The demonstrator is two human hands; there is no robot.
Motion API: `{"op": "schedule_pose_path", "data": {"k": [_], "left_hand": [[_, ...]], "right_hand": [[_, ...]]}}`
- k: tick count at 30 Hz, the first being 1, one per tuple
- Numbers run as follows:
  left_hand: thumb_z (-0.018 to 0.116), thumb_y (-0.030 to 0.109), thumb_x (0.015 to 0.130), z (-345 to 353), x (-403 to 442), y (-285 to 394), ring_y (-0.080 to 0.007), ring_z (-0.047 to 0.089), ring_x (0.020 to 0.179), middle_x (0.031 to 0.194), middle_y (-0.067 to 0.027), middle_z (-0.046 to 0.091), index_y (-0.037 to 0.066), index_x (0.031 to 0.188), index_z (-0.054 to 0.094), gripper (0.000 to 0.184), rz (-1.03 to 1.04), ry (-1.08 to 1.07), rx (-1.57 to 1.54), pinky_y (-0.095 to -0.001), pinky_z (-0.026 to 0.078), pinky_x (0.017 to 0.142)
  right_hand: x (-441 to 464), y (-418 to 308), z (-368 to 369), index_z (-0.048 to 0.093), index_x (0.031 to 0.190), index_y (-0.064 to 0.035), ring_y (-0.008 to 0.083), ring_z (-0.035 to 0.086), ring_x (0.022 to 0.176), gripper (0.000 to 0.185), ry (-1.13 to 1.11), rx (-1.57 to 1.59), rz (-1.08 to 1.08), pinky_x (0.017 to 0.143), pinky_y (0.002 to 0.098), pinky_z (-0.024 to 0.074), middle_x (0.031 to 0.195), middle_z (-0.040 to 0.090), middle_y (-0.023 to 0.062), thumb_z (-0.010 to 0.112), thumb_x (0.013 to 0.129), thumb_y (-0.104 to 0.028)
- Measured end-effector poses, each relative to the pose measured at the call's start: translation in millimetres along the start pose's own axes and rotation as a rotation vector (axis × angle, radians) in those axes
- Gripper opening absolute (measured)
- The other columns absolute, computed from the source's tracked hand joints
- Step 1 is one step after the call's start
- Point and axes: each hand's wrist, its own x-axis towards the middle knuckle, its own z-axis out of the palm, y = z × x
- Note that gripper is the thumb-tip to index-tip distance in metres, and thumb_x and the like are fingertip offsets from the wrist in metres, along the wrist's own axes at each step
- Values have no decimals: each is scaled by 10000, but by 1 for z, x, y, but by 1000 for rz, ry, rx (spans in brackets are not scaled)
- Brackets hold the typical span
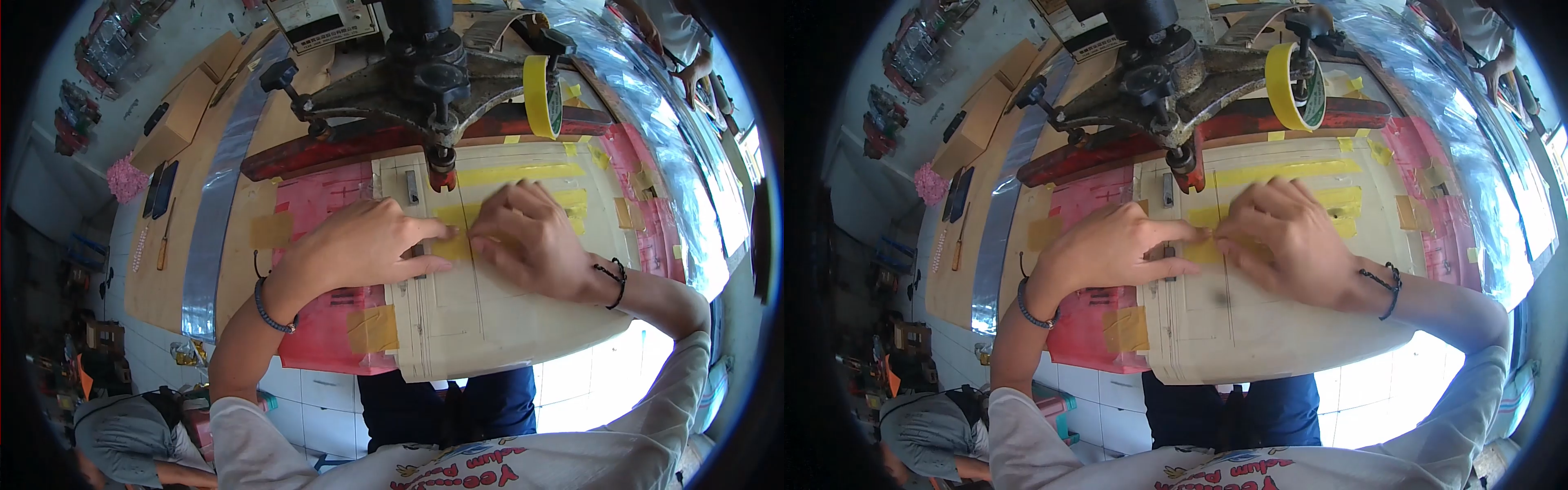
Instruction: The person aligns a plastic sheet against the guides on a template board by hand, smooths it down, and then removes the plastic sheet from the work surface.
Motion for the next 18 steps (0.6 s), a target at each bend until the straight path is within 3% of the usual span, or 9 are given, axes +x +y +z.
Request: {"op": "schedule_pose_path", "data": {"k": [2, 3, 11, 18], "left_hand": [[750, 519, 952, -3, -1, 5, -356, 693, 607, 575, -172, 608, 159, 1253, 781, 470, 32, 1, -31, -454, 575, 643], [749, 518, 954, -2, -1, 4, -362, 690, 605, 569, -170, 605, 152, 1273, 766, 486, 32, -13, -24, -454, 574, 642], [728, 515, 974, 0, 0, 20, -408, 678, 601, 554, -184, 592, 122, 1416, 632, 599, -106, 15, 66, -476, 565, 636], [721, 476, 987, 8, -2, 21, -383, 675, 580, 562, -166, 608, 105, 1303, 717, 488, -50, 66, 207, -468, 570, 622]], "right_hand": [[1, -2, 4, 723, 1196, -77, 312, 612, 1152, 323, 58, -159, 35, 1061, 467, 422, 1174, 679, 119, 769, 900, -198], [-1, 0, 7, 673, 1315, -70, 332, 535, 1262, 440, -3, -168, 71, 1123, 481, 351, 1294, 619, 135, 758, 905, -203], [-2, 1, 7, 711, 1282, -93, 268, 594, 1104, 389, -31, -202, 57, 1102, 495, 347, 1045, 652, 70, 742, 932, -258], [-3, 2, 4, 792, 1150, -106, 236, 591, 1034, 270, -104, -162, 58, 1080, 489, 347, 970, 636, 45, 748, 937, -267]]}}
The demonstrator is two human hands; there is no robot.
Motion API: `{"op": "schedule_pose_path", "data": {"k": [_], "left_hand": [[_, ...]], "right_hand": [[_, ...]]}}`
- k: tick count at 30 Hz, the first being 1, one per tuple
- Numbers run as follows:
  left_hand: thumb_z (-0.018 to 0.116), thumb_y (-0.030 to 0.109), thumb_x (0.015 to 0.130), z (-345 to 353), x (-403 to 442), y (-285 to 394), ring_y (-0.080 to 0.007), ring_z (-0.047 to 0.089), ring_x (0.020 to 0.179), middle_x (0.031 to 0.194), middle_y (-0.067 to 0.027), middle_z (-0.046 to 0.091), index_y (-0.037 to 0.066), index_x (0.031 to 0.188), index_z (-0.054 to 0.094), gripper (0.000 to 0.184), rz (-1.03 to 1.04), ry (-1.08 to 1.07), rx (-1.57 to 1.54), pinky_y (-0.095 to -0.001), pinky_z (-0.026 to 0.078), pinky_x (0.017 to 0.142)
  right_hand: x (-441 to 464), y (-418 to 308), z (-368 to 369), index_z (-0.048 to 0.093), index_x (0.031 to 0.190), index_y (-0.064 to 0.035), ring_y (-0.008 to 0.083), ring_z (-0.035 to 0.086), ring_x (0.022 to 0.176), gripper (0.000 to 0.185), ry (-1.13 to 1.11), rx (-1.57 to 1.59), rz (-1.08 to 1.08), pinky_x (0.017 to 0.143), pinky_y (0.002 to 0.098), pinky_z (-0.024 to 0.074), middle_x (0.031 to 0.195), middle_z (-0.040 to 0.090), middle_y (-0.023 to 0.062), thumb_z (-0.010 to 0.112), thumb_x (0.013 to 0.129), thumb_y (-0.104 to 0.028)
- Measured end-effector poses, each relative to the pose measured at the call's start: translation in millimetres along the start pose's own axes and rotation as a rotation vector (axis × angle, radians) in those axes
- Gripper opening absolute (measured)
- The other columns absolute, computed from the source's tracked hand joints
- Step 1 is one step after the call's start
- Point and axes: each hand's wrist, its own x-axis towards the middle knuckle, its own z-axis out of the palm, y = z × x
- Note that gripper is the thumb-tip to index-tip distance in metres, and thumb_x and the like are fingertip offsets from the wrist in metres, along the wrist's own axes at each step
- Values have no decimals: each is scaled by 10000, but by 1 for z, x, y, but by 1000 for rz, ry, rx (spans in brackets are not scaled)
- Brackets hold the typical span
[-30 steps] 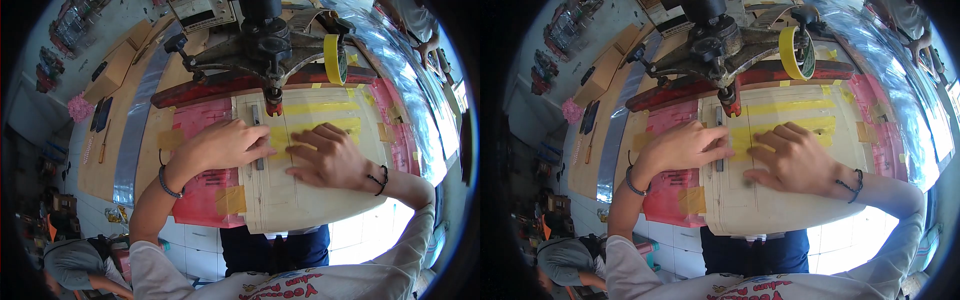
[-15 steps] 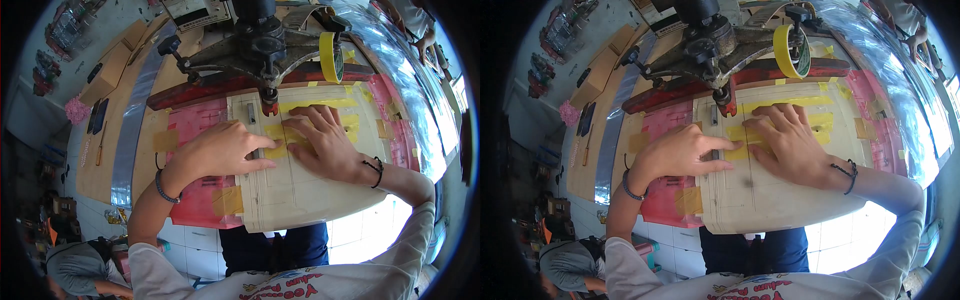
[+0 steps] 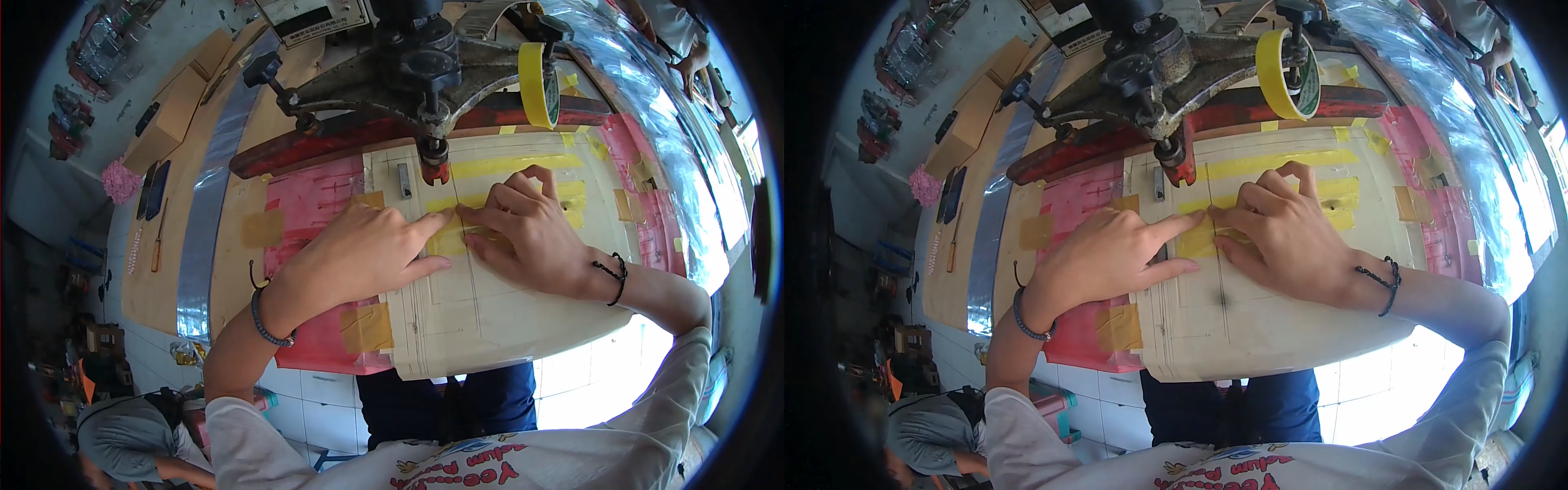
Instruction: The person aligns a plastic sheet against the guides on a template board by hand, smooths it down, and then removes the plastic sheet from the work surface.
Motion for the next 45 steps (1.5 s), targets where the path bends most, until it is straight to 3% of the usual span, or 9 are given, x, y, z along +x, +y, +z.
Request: {"op": "schedule_pose_path", "data": {"k": [5, 14, 18, 27, 33, 35, 39, 45], "left_hand": [[741, 386, 982, 6, 0, -2, -344, 670, 554, 562, -128, 612, 133, 1112, 784, 287, 72, 78, 31, -447, 565, 594], [708, 152, 943, 12, 1, -1, -334, 657, 529, 568, -93, 612, 87, 940, 591, 134, 92, 126, 49, -451, 526, 536], [719, 142, 915, 8, 1, 0, -337, 660, 529, 562, -92, 609, 78, 935, 576, 158, 92, 116, 71, -455, 527, 535], [741, 240, 949, 6, 0, 5, -339, 666, 529, 562, -104, 611, 102, 1115, 672, 227, 54, 122, 101, -463, 556, 555], [721, 189, 971, 13, 0, -4, -323, 677, 539, 577, -110, 626, 133, 999, 743, 66, 137, 203, 120, -431, 546, 526], [724, 169, 965, 11, 0, -5, -316, 678, 536, 579, -108, 628, 129, 957, 744, 45, 146, 222, 114, -423, 537, 513], [748, 178, 946, 14, -1, -6, -299, 669, 519, 570, -85, 617, 136, 970, 719, 57, 117, 246, 154, -419, 517, 492], [766, 195, 936, 10, 0, -3, -275, 659, 502, 557, -61, 601, 151, 1012, 708, 105, 157, 252, 138, -406, 506, 480]], "right_hand": [[1, -1, 1, 780, 1049, -113, 248, 592, 1060, 200, 110, 42, -52, 1110, 492, 342, 1054, 650, 45, 808, 872, -201], [1, -2, 1, 563, 1092, -122, 248, 661, 1136, 291, 90, 74, -36, 1148, 582, 316, 1075, 699, 21, 780, 947, -251], [0, -1, 2, 574, 1125, -105, 262, 664, 1112, 308, 91, 104, -34, 1140, 571, 317, 1056, 707, 31, 784, 938, -231], [0, 0, -2, 630, 1333, -135, 266, 652, 1007, 550, 113, 204, -204, 892, 408, 491, 1062, 631, 36, 815, 820, -72], [-1, 0, -1, 657, 1311, -156, 259, 643, 940, 531, 135, 153, -215, 875, 405, 496, 1006, 596, 28, 805, 811, -58], [-1, 1, -1, 726, 1215, -144, 231, 626, 951, 456, 128, 141, -214, 874, 387, 493, 1006, 601, 26, 824, 784, -32], [-1, -2, -4, 796, 1120, -146, 219, 620, 958, 396, 113, 147, -178, 877, 382, 505, 1011, 596, 29, 820, 752, 1], [0, 0, 2, 792, 1132, -162, 235, 668, 945, 421, 105, 151, -133, 863, 388, 544, 1063, 625, 21, 745, 756, 22]]}}
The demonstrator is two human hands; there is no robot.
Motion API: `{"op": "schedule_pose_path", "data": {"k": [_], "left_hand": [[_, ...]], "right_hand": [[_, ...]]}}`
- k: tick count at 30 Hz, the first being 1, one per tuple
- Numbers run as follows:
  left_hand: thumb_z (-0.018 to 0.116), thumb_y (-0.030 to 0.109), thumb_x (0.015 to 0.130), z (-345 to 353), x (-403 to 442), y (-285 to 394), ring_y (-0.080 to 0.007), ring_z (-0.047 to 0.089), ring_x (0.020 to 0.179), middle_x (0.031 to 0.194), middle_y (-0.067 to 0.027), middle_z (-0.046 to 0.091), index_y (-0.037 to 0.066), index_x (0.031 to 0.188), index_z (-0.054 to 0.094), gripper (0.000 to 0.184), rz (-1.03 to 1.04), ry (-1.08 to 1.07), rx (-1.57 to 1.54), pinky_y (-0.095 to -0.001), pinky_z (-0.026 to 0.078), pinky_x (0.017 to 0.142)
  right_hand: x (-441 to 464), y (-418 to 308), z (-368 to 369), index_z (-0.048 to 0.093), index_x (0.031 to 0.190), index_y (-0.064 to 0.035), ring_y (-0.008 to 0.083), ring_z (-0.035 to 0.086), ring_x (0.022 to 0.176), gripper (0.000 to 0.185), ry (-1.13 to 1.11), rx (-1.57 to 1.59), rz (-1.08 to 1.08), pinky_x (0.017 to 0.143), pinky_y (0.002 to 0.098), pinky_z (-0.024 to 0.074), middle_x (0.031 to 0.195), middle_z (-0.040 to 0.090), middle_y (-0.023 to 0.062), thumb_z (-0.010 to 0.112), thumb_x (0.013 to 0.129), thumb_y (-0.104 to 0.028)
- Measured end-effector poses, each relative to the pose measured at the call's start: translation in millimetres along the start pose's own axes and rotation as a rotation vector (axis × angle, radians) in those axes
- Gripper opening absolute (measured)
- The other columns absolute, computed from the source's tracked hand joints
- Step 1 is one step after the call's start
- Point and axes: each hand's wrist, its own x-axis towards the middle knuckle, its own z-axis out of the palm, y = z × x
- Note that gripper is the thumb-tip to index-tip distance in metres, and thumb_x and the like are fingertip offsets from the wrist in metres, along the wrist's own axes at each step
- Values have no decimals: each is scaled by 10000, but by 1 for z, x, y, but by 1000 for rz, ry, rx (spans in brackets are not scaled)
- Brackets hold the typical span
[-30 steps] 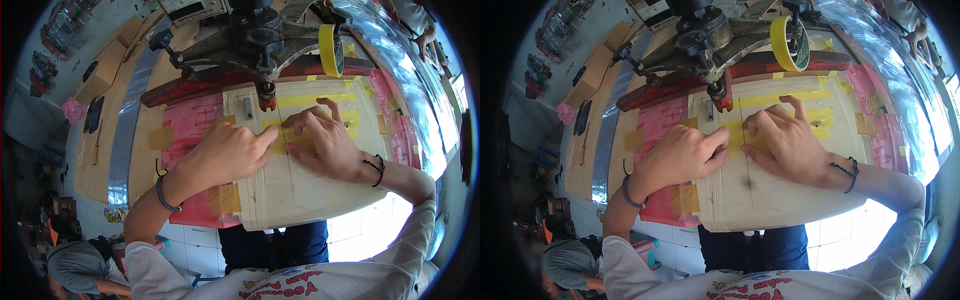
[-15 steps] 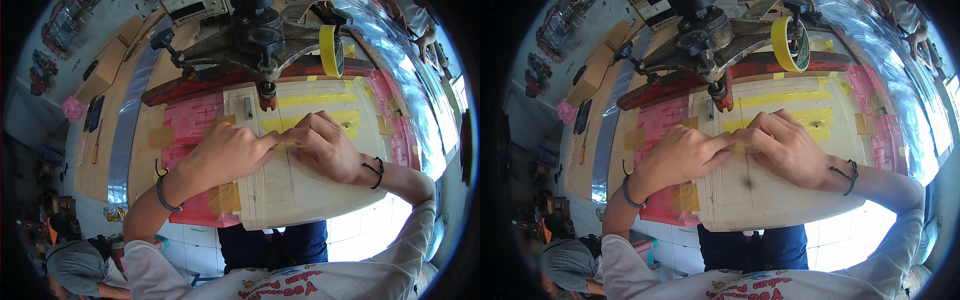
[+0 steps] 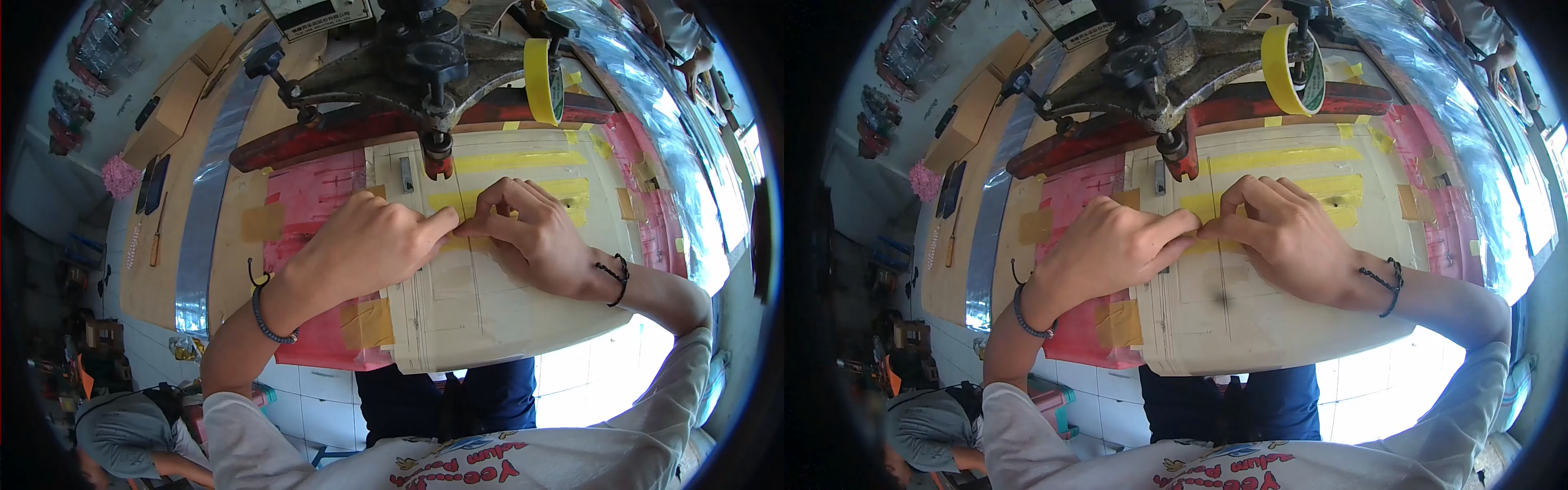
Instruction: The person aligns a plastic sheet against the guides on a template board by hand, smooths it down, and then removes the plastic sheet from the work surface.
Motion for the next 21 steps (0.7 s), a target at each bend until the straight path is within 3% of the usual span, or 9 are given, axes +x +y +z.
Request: {"op": "schedule_pose_path", "data": {"k": [6, 12, 21], "left_hand": [[779, 282, 930, 0, -1, -4, -272, 664, 517, 592, -53, 642, 138, 972, 759, 151, 39, -29, -9, -404, 517, 510], [780, 384, 920, -4, -1, -2, -279, 683, 551, 640, -58, 688, 124, 986, 794, 268, 47, -95, 19, -406, 529, 546], [763, 444, 937, -5, 0, 2, -303, 698, 566, 594, -94, 664, 122, 993, 782, 327, -44, -129, 76, -414, 530, 569]], "right_hand": [[-1, 0, -2, 824, 1110, -161, 233, 656, 996, 420, -30, -23, 30, 892, 382, 531, 1062, 651, 21, 745, 742, 25], [2, -7, -7, 839, 1116, -100, 254, 624, 1035, 357, -25, -124, -43, 996, 439, 472, 1050, 687, 58, 797, 767, -163], [0, -8, -2, 812, 1123, -127, 234, 629, 1026, 293, -14, -210, -21, 1007, 451, 458, 1035, 670, 33, 781, 860, -255]]}}
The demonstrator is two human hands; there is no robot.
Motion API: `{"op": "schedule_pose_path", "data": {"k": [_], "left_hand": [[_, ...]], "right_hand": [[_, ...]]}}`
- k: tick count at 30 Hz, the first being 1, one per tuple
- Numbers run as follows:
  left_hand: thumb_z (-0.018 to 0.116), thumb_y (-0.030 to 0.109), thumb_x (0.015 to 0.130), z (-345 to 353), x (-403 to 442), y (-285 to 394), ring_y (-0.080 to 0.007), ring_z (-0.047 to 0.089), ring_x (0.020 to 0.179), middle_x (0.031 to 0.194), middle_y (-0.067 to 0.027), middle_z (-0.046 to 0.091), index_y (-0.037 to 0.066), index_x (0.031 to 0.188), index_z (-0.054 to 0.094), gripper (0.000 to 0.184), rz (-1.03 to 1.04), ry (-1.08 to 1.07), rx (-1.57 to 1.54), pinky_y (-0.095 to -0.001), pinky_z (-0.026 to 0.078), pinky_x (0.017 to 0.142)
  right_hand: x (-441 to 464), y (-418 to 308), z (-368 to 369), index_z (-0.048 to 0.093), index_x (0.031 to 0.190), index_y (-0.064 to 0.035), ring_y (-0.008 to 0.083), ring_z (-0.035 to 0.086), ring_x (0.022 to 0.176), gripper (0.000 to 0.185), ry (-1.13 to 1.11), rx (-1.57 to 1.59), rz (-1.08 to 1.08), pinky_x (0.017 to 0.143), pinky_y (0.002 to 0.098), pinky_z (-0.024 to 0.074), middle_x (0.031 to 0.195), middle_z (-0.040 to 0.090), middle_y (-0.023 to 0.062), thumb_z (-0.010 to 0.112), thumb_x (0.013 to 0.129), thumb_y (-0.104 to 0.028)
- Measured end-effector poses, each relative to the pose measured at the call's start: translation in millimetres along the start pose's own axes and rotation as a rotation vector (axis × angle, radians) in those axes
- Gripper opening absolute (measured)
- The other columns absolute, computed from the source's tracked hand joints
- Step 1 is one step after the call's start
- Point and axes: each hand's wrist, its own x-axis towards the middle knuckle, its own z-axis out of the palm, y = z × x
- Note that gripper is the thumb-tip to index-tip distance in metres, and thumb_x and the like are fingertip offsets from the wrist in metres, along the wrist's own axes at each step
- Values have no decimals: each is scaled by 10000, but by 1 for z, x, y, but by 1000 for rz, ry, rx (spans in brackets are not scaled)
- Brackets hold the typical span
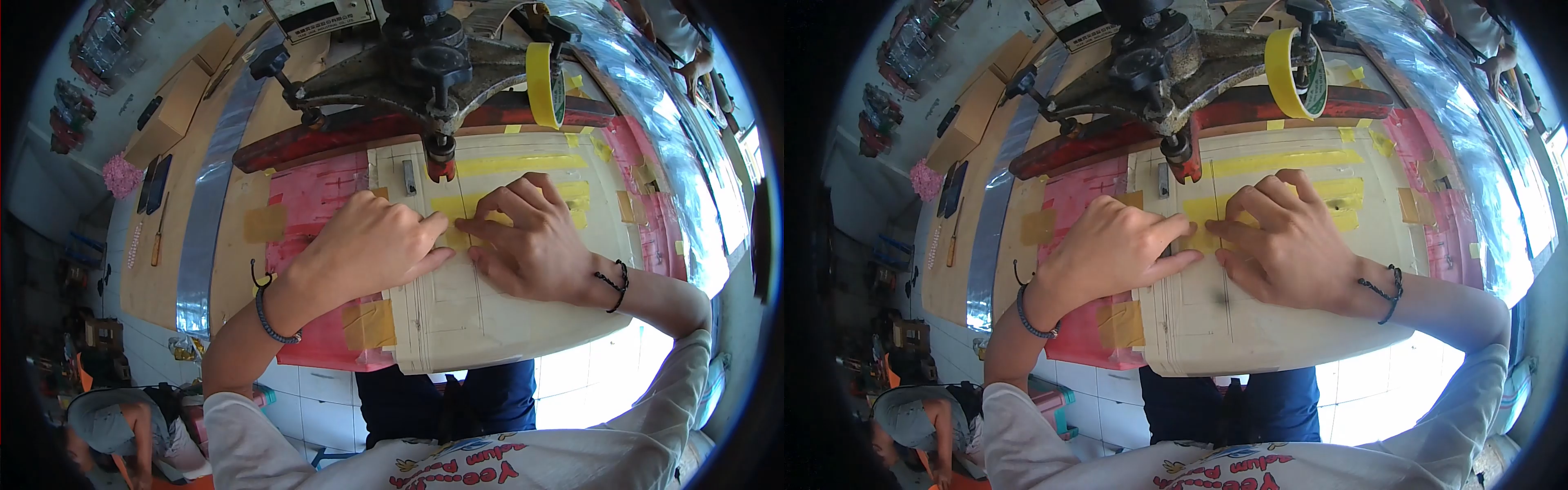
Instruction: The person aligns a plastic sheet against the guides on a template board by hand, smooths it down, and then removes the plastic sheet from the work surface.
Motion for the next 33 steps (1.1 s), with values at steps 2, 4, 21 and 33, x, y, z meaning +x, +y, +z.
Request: {"op": "schedule_pose_path", "data": {"k": [2, 4, 21, 33], "left_hand": [[753, 459, 944, 0, 0, 1, -307, 697, 565, 581, -100, 655, 117, 1005, 783, 349, -14, -12, -16, -415, 528, 571], [740, 475, 954, -1, -1, 2, -306, 697, 565, 576, -101, 653, 110, 1017, 786, 373, -16, -24, -6, -419, 524, 568], [759, 436, 959, 1, 2, 0, -250, 650, 493, 518, -46, 587, 106, 1046, 718, 344, 46, -16, -152, -374, 486, 502], [773, 96, 943, 1, -25, 45, -181, 542, 540, 798, -34, 636, 50, 1182, 721, 248, 631, -506, -1924, -340, 406, 495]], "right_hand": [[-1, -2, 0, 809, 1101, -115, 224, 627, 1028, 288, 10, -96, -38, 1042, 460, 448, 1025, 668, 31, 780, 870, -283], [-2, -7, -1, 805, 1063, -102, 215, 627, 1036, 282, 15, -199, -51, 1075, 462, 437, 1014, 669, 30, 778, 881, -316], [-3, -1, -6, 645, 846, -67, 231, 627, 841, 287, -92, -252, 42, 874, 395, 485, 870, 599, 65, 753, 925, -321], [-2, 7, 2, 537, 913, -43, 312, 650, 746, 329, -48, -55, 68, 716, 429, 536, 863, 583, 110, 769, 911, -276]]}}
